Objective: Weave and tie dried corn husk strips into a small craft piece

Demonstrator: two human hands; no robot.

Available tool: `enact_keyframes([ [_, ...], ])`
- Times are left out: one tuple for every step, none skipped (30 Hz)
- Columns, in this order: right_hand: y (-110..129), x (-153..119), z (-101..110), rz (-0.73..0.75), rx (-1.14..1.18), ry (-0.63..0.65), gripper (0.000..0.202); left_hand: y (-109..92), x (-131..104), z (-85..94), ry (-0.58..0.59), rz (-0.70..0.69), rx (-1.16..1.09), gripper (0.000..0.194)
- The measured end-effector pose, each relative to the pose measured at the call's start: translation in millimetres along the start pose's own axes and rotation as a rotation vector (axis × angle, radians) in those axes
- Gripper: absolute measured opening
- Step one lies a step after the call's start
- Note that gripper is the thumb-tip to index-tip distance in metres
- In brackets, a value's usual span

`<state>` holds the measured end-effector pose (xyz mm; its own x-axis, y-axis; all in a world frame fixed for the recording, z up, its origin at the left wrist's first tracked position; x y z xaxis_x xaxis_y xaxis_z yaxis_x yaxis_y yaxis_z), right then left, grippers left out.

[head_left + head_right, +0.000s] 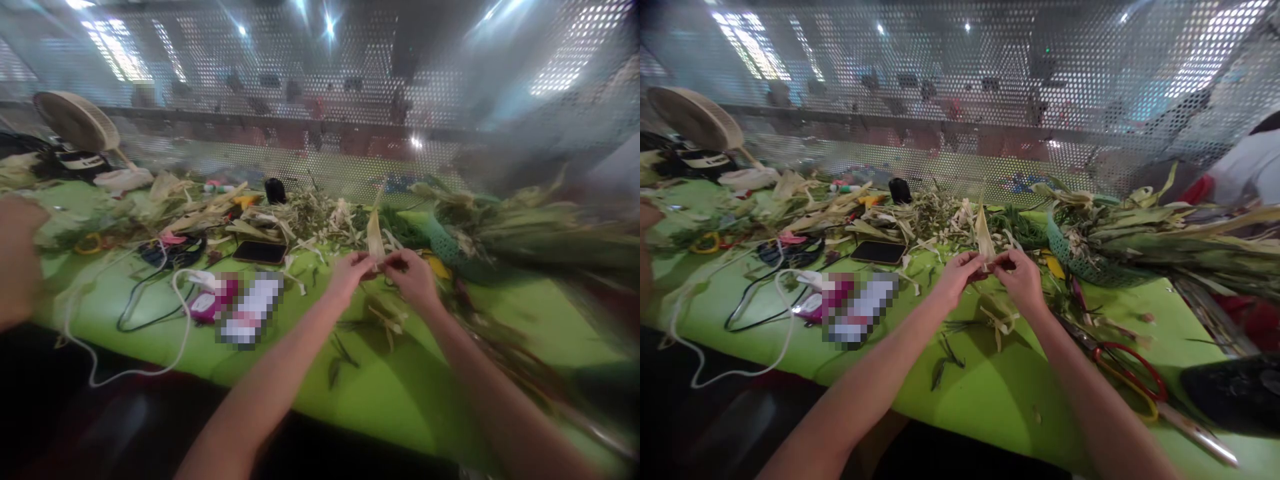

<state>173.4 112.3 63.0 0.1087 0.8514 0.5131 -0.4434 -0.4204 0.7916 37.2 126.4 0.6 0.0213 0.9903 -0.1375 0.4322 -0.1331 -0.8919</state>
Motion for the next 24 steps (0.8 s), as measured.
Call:
enact_keyframes([
  [-1.8,0.2,-0.3,-0.013,0.016,0.001,0.014,-0.6,0.0,-0.7,0.005,-0.009,-0.010,0.034],
  [-3.9,0.5,-1.0,-0.030,0.036,0.005,0.015,-0.8,0.4,-1.3,0.009,-0.016,-0.016,0.035],
  [-6.3,0.7,-1.6,-0.049,0.059,0.009,0.016,-0.5,1.2,-1.3,0.011,-0.021,-0.018,0.035],
  [-8.8,0.9,-2.4,-0.071,0.086,0.014,0.016,0.0,2.3,-0.6,0.007,-0.022,-0.015,0.035],
  [-11.1,1.0,-3.2,-0.090,0.117,0.021,0.017,0.8,3.5,0.5,0.001,-0.019,-0.010,0.034],
  [-12.6,1.2,-3.9,-0.102,0.150,0.030,0.018,1.3,4.7,2.1,-0.010,-0.016,-0.007,0.033],
  [-12.8,1.6,-4.4,-0.102,0.181,0.040,0.017,1.5,5.8,3.8,-0.021,-0.013,-0.005,0.031],
  [-11.5,2.0,-4.9,-0.089,0.202,0.056,0.016,1.4,6.6,5.4,-0.031,-0.010,-0.005,0.030],
  [-8.9,2.4,-5.4,-0.062,0.206,0.078,0.015,1.2,7.1,6.5,-0.037,-0.006,-0.007,0.029],
  [-5.1,2.6,-5.7,-0.022,0.193,0.102,0.015,1.2,7.4,7.0,-0.036,0.000,-0.008,0.028],
  [-0.6,2.7,-5.6,0.025,0.165,0.125,0.014,1.1,7.4,7.2,-0.034,0.006,-0.007,0.028],
  [4.3,2.5,-5.6,0.076,0.125,0.147,0.014,1.4,7.2,7.2,-0.031,0.012,-0.003,0.027],
  [9.2,2.1,-5.3,0.129,0.082,0.163,0.015,1.8,7.0,7.3,-0.029,0.018,0.004,0.026],
  [14.1,1.6,-4.7,0.180,0.040,0.174,0.015,2.4,6.9,7.5,-0.030,0.024,0.012,0.025],
  [18.6,0.9,-3.9,0.228,0.002,0.178,0.016,2.9,6.8,8.1,-0.033,0.030,0.017,0.024],
  [22.5,0.1,-3.1,0.269,-0.033,0.179,0.017,3.5,6.8,8.7,-0.038,0.037,0.022,0.024],
  [26.2,-0.7,-2.4,0.306,-0.067,0.177,0.018,3.8,6.9,9.2,-0.042,0.042,0.025,0.024],
  [29.5,-1.7,-1.9,0.340,-0.099,0.173,0.020,3.8,7.0,9.6,-0.044,0.046,0.029,0.025],
  [32.6,-2.8,-1.9,0.373,-0.128,0.171,0.023,3.4,7.2,9.8,-0.046,0.048,0.032,0.026],
  [35.5,-4.2,-2.6,0.404,-0.154,0.174,0.025,2.8,7.3,10.0,-0.047,0.050,0.033,0.027],
  [37.9,-5.6,-3.6,0.432,-0.175,0.179,0.026,2.0,7.4,10.2,-0.048,0.050,0.034,0.027],
  [39.6,-6.8,-4.5,0.455,-0.193,0.184,0.026,1.5,7.5,10.3,-0.048,0.051,0.035,0.028],
  [40.7,-7.7,-5.3,0.473,-0.206,0.188,0.024,1.3,7.5,10.5,-0.049,0.054,0.034,0.028],
  [41.1,-8.2,-5.5,0.484,-0.217,0.186,0.021,1.4,7.6,10.6,-0.049,0.057,0.033,0.028],
])
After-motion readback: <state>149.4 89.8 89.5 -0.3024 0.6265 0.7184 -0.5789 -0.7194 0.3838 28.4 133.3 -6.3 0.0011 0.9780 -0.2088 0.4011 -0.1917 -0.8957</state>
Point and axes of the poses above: each hand's wrist, its own x-axis towards the middle knuckle, its own z-axis out of the back of the hand, y = z × x, the point moved 10 cm from there along x, towards the middle knuckle, and after that the axes turned 8 degrees about -y, right-handed, at the moved point
